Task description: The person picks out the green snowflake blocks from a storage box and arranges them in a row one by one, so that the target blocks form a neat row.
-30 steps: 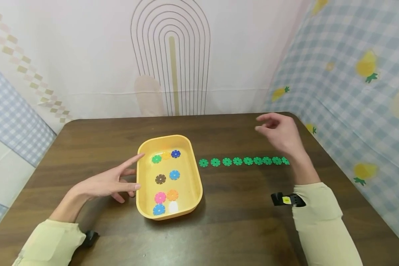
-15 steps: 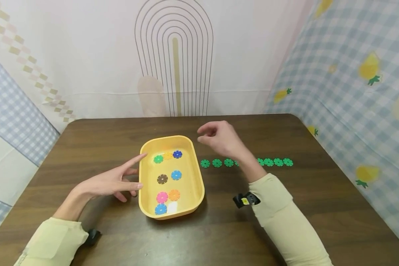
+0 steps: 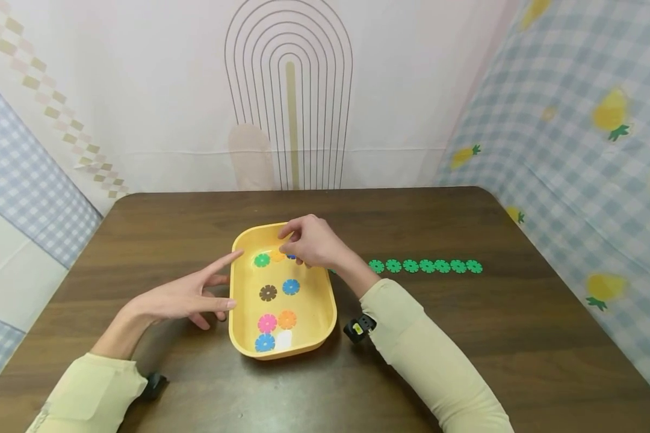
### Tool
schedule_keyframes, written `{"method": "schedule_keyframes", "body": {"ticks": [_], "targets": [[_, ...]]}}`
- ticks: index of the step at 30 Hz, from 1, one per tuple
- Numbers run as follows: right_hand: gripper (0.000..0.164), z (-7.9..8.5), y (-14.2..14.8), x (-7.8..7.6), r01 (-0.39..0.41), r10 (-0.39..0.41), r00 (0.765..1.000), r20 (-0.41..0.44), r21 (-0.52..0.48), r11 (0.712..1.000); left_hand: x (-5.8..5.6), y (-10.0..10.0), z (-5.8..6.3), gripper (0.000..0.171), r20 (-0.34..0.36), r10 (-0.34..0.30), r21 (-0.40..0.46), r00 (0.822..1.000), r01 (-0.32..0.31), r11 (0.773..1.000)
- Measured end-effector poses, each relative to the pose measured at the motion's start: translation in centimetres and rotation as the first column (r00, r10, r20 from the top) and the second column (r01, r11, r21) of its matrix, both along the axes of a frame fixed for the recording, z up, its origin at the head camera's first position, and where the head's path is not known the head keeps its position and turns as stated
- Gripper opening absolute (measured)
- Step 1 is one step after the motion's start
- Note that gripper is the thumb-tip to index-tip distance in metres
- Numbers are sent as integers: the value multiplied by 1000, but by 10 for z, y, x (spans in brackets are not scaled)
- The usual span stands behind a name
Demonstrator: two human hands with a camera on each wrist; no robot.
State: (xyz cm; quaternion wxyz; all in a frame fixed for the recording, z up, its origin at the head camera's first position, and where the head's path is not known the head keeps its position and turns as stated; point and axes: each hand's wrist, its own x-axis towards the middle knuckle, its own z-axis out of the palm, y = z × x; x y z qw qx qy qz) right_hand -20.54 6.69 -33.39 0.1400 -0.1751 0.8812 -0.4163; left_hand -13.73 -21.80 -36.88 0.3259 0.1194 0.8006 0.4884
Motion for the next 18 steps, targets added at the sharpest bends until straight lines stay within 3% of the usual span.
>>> {"method": "schedule_keyframes", "body": {"ticks": [18], "targets": [[35, -26, -33, -11, -96, 91, 993, 76, 72, 993, -1, 0, -1, 100, -7, -4, -3, 1000, 4, 1000]]}}
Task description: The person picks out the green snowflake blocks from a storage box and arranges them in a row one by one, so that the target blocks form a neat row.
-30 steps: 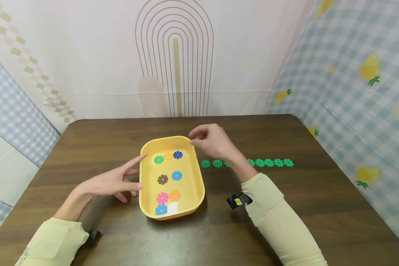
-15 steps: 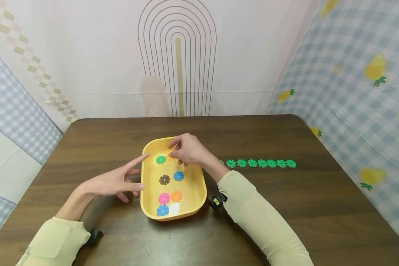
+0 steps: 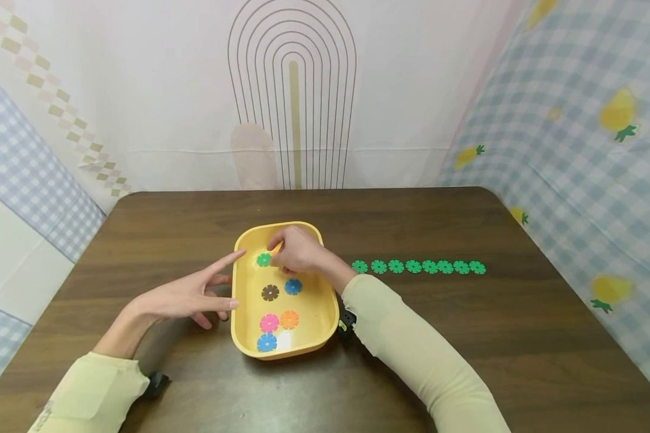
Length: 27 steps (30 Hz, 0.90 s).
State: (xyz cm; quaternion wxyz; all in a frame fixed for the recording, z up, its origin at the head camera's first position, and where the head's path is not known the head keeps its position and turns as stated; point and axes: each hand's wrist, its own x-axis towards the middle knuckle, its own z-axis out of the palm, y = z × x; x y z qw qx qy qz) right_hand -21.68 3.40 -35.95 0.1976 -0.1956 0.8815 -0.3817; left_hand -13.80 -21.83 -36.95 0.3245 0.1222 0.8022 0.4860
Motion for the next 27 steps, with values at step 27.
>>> {"method": "schedule_keyframes", "body": {"ticks": [27], "targets": [[38, -23, -8, -4, -25, 64, 984, -169, 221, 975, 0, 1, -1, 100, -8, -6, 16, 1000, 6, 1000]]}}
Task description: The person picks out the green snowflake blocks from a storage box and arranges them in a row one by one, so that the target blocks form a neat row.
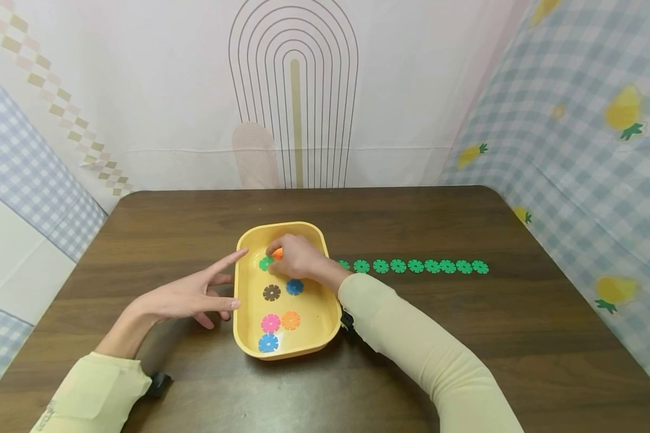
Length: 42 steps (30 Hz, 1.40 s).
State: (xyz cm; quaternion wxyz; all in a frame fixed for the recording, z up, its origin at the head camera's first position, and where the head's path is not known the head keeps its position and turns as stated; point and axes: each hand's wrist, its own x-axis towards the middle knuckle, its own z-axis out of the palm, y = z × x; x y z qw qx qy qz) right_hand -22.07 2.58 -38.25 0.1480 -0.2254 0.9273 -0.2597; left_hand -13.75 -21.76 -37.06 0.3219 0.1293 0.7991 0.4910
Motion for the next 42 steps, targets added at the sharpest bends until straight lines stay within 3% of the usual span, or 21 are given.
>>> {"method": "schedule_keyframes", "body": {"ticks": [12, 26, 33, 42], "targets": [[25, -2, -2, 0, -37, 38, 999, -31, 22, 999, 0, 0, 0, 100, -5, -1, 1, 1000, 1, 1000], [21, -2, 0, -1, -118, 112, 991, -70, -82, 990, 0, 0, 1, 101, -4, -5, 10, 1000, 5, 1000], [17, -2, 2, -1, -141, 138, 990, -32, -156, 978, 0, 1, 1, 101, 2, 1, 8, 1000, -1, 1000], [21, 12, 7, 4, -101, 106, 994, 14, -216, 971, 0, -1, 0, 100, 2, 3, 4, 1000, -3, 1000]]}}
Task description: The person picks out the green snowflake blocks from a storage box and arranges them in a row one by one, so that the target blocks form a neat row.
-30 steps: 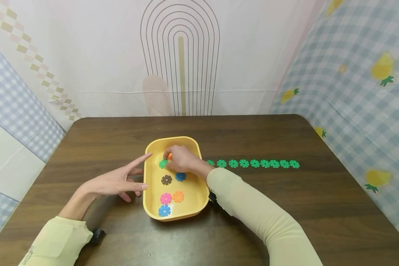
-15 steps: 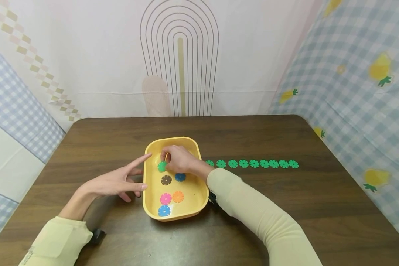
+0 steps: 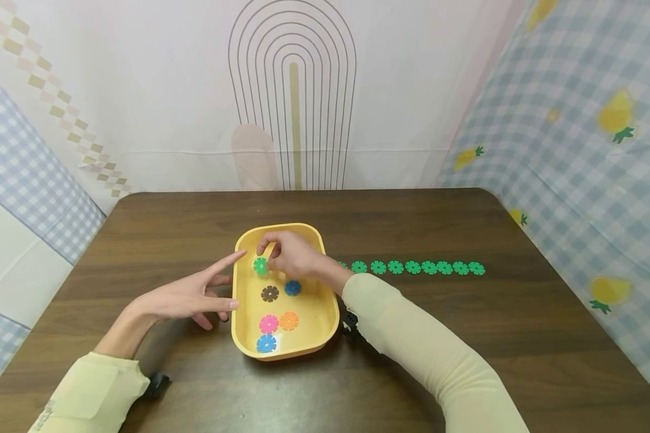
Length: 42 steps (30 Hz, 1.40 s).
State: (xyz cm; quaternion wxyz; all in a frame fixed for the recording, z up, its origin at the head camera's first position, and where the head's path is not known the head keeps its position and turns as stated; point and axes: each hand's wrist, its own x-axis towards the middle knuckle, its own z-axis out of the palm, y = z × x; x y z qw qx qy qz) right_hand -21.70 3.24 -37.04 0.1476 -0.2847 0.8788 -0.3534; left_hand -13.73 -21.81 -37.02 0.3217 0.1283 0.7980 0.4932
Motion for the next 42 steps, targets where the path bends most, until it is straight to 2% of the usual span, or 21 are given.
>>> {"method": "schedule_keyframes", "body": {"ticks": [6, 10, 14, 20, 30, 36, 42], "targets": [[16, 8, 8, 3, -14, 14, 1000, -10, -66, 998, 0, -1, -1, 102, -6, -5, 0, 1000, 5, 1000], [17, 12, 16, 6, 3, 1, 999, 32, -123, 992, 0, 0, 0, 101, -1, -3, -3, 1000, 3, 1000], [21, 20, 27, 14, 61, -37, 991, 132, -182, 981, -1, 1, 0, 101, 5, -1, -9, 1000, 1, 1000], [24, 25, 45, 24, 168, -117, 971, 207, -248, 954, -1, 1, 1, 101, 3, -1, -9, 1000, 1, 1000], [25, 30, 83, 36, 296, -226, 943, 245, -301, 906, 0, 1, 1, 102, -3, 13, -28, 1000, -13, 1000], [29, 28, 107, 41, 340, -257, 927, 272, -324, 883, 0, 0, 0, 101, -6, 9, -25, 1000, -10, 1000], [30, 27, 137, 43, 388, -310, 914, 261, -344, 855, -1, 2, 0, 101, -7, 6, -22, 1000, -6, 1000]]}}
